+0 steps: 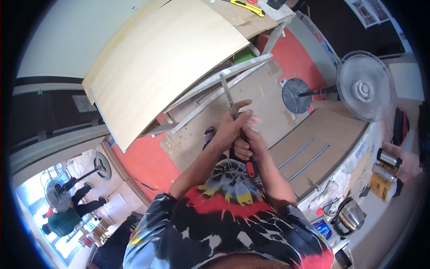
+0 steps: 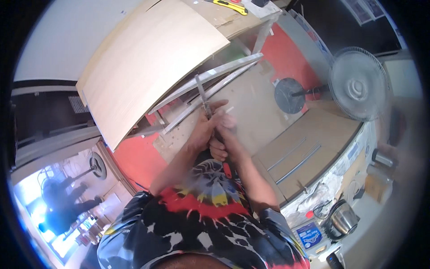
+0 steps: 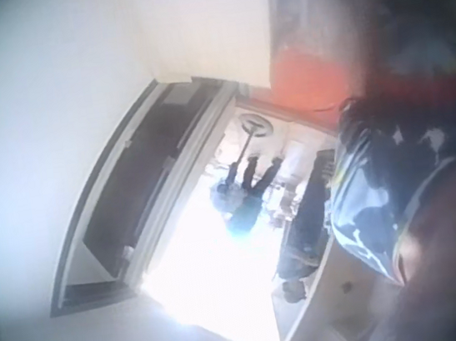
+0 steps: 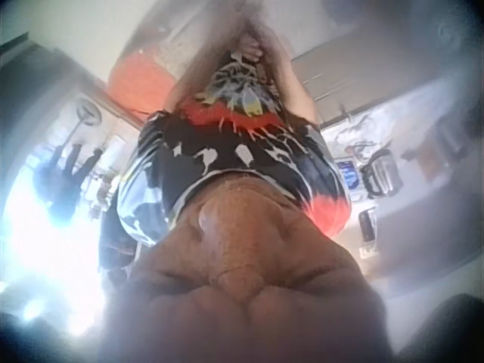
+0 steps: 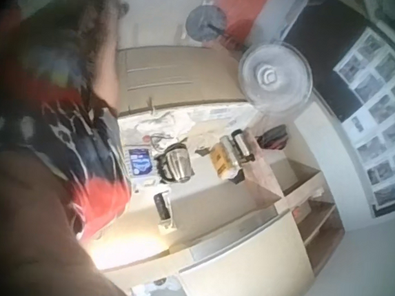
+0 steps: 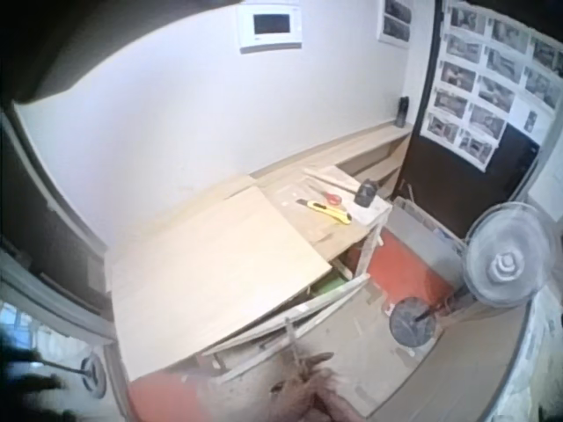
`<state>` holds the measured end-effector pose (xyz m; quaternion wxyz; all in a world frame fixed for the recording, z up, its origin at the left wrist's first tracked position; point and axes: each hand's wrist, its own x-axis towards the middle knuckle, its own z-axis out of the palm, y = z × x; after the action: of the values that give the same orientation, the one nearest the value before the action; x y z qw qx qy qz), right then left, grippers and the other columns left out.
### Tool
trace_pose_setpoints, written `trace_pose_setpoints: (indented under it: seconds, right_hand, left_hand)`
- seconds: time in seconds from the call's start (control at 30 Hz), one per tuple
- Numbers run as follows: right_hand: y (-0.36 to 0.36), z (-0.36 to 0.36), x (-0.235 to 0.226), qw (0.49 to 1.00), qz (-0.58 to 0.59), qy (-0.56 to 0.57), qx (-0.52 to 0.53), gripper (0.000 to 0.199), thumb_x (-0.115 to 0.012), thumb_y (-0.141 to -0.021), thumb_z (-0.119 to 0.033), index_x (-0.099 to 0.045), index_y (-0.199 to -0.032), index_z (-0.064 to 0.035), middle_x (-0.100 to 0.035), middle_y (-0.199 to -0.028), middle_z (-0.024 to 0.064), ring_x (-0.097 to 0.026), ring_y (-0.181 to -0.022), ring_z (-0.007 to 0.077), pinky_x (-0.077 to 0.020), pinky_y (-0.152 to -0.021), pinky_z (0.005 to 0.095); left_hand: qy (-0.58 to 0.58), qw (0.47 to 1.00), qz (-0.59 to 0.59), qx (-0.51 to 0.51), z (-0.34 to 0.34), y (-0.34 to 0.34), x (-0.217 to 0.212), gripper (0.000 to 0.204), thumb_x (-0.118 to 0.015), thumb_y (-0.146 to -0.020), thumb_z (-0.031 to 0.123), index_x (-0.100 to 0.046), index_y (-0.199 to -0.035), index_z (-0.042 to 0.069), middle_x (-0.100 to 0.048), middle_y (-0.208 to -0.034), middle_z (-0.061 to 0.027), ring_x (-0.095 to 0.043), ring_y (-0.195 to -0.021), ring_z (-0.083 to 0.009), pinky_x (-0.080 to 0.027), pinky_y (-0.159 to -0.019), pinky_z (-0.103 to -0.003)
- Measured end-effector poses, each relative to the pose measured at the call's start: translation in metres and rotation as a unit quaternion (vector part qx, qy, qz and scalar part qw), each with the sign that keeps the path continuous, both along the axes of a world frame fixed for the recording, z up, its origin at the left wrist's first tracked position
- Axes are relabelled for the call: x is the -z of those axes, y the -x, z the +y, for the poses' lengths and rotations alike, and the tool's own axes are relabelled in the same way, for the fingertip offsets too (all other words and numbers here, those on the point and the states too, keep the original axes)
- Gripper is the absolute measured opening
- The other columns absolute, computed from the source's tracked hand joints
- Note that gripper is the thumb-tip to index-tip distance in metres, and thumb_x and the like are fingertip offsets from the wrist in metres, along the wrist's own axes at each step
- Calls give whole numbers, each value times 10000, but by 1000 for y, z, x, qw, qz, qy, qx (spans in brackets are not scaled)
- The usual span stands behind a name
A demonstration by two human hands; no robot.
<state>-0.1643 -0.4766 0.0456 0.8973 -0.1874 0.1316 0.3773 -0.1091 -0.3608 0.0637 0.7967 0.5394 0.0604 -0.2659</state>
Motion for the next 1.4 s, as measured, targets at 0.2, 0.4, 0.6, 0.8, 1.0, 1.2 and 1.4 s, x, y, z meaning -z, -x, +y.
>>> trace_pose_setpoints:
  seconds: [0.2, 0.4, 0.6, 0.8, 1.0, 1.2, 1.4]
  right_hand:
    - [22, -31, -24, 992, 62, -3, -110, 468, -390, -1040, -530, -503, -851, -117, -352, -468, -31, -304, -291, 92, -267, -288, 250]
    - [21, -68, -19, 987, 34, -149, -47, 485, -388, -1040, -531, -502, -849, -100, -352, -476, -32, -342, -303, 85, -293, -287, 255]
    - [-15, -41, 3, 956, 19, -291, -23, 471, -349, -1052, -525, -502, -867, -120, -372, -484, -28, -331, -286, 97, -324, -272, 275]
    - [31, -47, -1, 951, 54, -276, -129, 473, -409, -1045, -497, -531, -841, -88, -413, -492, -13, -368, -313, 99, -356, -312, 270]
    - [41, -60, 48, 867, -222, 445, -31, 383, -471, -1053, -404, -559, -975, -39, -436, -571, -14, -380, -387, 75, -332, -355, 254]
    - [26, -62, 111, 819, -126, 553, 84, 350, -425, -1075, -355, -546, -985, -39, -429, -599, -16, -374, -398, 65, -333, -360, 239]
    - [21, -31, 131, 819, -73, 538, 188, 371, -392, -1081, -383, -506, -906, -76, -415, -608, -23, -382, -409, 52, -332, -359, 224]
  left_hand:
    - [-94, 962, 40, -254, 14, -80, -1, 322, -512, -981, 285, -627, -1039, -9, -535, -601, -50, -512, -513, -148, -454, -522, -316]
    - [-159, 913, -58, -371, 85, -125, -23, 481, -325, -1070, 360, -510, -1266, -39, -472, -563, -31, -470, -512, -114, -426, -475, -294]
    - [-120, 990, -55, -40, -30, 1, -28, 462, -542, -1025, 336, -508, -1335, -4, -613, -830, -67, -626, -616, -158, -533, -563, -287]
    - [72, 954, 25, -291, 31, -92, 1, 183, -532, -1009, 144, -559, -1073, -25, -407, -526, 17, -415, -421, -116, -515, -511, -315]
    - [-587, 733, -283, -193, 91, -125, -33, 411, -487, -1025, 244, -498, -1313, -49, -595, -914, -149, -586, -892, -273, -478, -963, -484]
    - [-781, 486, -380, 100, 87, -84, 78, 744, -666, -897, 254, -316, -1508, 13, -272, -1589, -215, -208, -1485, -419, -184, -1179, -596]
    - [-694, 579, -428, -5, -9, -113, 73, 696, -690, -866, 223, -392, -1457, 9, -384, -1517, -211, -331, -1423, -409, -244, -1168, -563]
